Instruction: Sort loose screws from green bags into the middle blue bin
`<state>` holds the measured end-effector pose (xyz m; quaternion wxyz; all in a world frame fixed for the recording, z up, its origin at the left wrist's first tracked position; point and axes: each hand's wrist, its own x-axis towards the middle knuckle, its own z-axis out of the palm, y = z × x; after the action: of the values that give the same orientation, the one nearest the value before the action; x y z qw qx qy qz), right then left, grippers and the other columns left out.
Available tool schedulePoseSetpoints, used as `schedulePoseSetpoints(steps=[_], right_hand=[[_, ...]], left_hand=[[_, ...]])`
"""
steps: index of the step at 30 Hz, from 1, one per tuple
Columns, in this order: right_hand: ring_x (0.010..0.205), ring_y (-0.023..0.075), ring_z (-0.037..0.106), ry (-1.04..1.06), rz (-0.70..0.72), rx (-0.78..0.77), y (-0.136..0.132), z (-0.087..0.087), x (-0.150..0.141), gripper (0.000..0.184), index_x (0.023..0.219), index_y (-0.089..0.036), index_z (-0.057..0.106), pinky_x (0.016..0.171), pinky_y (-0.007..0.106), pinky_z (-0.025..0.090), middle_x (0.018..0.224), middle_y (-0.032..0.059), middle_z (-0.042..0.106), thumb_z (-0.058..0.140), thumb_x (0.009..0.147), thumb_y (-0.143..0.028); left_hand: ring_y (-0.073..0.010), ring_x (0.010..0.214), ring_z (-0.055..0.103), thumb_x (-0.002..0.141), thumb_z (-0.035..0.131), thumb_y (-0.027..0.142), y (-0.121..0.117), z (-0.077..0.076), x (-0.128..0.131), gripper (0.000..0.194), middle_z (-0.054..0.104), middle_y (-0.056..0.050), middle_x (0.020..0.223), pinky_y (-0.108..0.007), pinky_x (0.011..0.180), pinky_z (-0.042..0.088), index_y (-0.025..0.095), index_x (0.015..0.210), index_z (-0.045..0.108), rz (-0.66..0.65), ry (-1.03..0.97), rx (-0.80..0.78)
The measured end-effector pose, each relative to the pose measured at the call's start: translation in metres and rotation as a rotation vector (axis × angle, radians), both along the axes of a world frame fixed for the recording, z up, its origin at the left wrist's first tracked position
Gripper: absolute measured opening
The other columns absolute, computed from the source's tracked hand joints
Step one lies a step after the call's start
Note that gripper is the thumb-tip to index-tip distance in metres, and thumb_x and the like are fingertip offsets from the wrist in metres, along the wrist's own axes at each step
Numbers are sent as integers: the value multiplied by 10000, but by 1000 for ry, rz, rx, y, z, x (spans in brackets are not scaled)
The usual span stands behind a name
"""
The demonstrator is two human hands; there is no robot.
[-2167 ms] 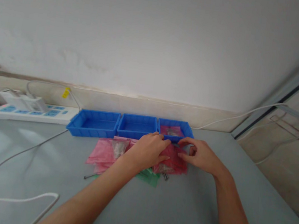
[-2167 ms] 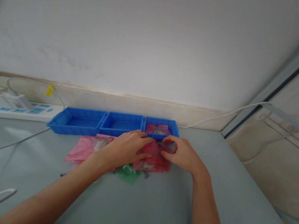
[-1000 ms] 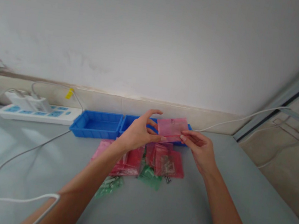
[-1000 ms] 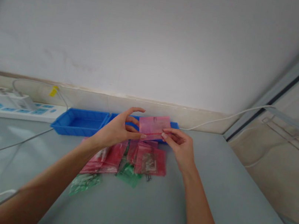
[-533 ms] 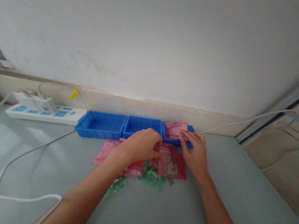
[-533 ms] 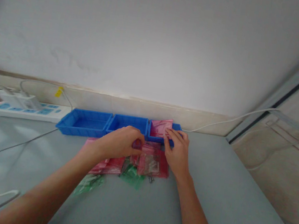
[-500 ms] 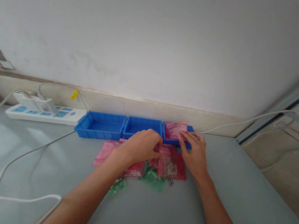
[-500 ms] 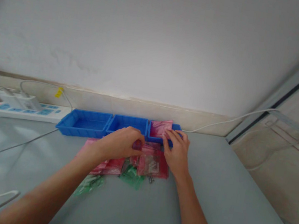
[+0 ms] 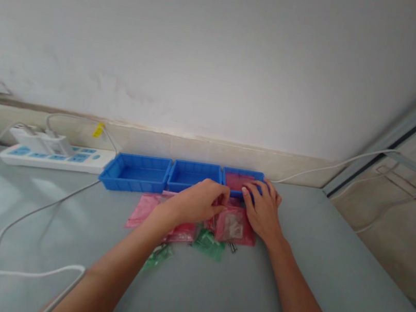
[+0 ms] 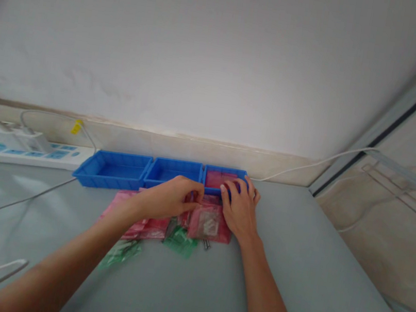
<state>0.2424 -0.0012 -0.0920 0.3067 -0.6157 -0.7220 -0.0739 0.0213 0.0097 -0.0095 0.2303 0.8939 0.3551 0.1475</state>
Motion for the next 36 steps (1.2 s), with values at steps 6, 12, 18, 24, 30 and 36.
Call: schedulePoseSetpoints(steps=[6, 12, 18, 24, 30, 36], right_hand=[[1476, 350, 334, 69, 86, 6, -4, 10, 0, 445, 1258, -253, 677, 1143, 578, 224, 1334, 74, 692, 337, 1065, -465], [991, 252, 647, 429, 361, 13, -19, 38, -4, 414, 951, -208, 707, 928, 396, 475, 988, 90, 732, 404, 1040, -475], [660, 171, 579, 775, 423, -281, -23, 37, -23, 410, 769, -234, 554, 636, 297, 498, 701, -17, 595, 782, 768, -574], [701, 240, 740, 1167, 460, -546, -21, 33, -35, 590, 1013, -289, 496, 700, 404, 625, 831, 7, 755, 890, 645, -530], [613, 191, 701, 1196, 412, -381, -16, 34, -27, 579, 1100, -278, 540, 652, 346, 611, 798, -4, 757, 878, 684, -497], [646, 219, 703, 1136, 335, -274, -13, 32, -24, 684, 1337, -295, 514, 670, 378, 609, 810, 18, 746, 802, 770, -546]], left_hand=[[-130, 636, 598, 839, 569, 105, 1, 4, -3, 106, 687, 21, 697, -216, 630, 429, 181, 890, 623, -41, -231, -177], [-131, 723, 630, 894, 620, 261, 9, 6, -15, 167, 712, -13, 823, -215, 646, 461, 175, 1037, 610, -60, -500, -407], [-126, 787, 615, 866, 683, 346, 13, 19, -37, 214, 688, -46, 919, -211, 653, 483, 150, 945, 646, 11, -603, -410], [-144, 877, 633, 834, 703, 338, 20, 18, -46, 209, 684, -51, 937, -219, 713, 507, 146, 889, 644, 72, -662, -360], [-133, 838, 647, 834, 713, 326, 24, 13, -48, 223, 698, -49, 988, -251, 757, 546, 152, 964, 665, 61, -617, -343], [-135, 790, 663, 824, 705, 287, 20, 15, -42, 200, 707, -46, 956, -254, 725, 561, 146, 960, 664, 110, -589, -361]])
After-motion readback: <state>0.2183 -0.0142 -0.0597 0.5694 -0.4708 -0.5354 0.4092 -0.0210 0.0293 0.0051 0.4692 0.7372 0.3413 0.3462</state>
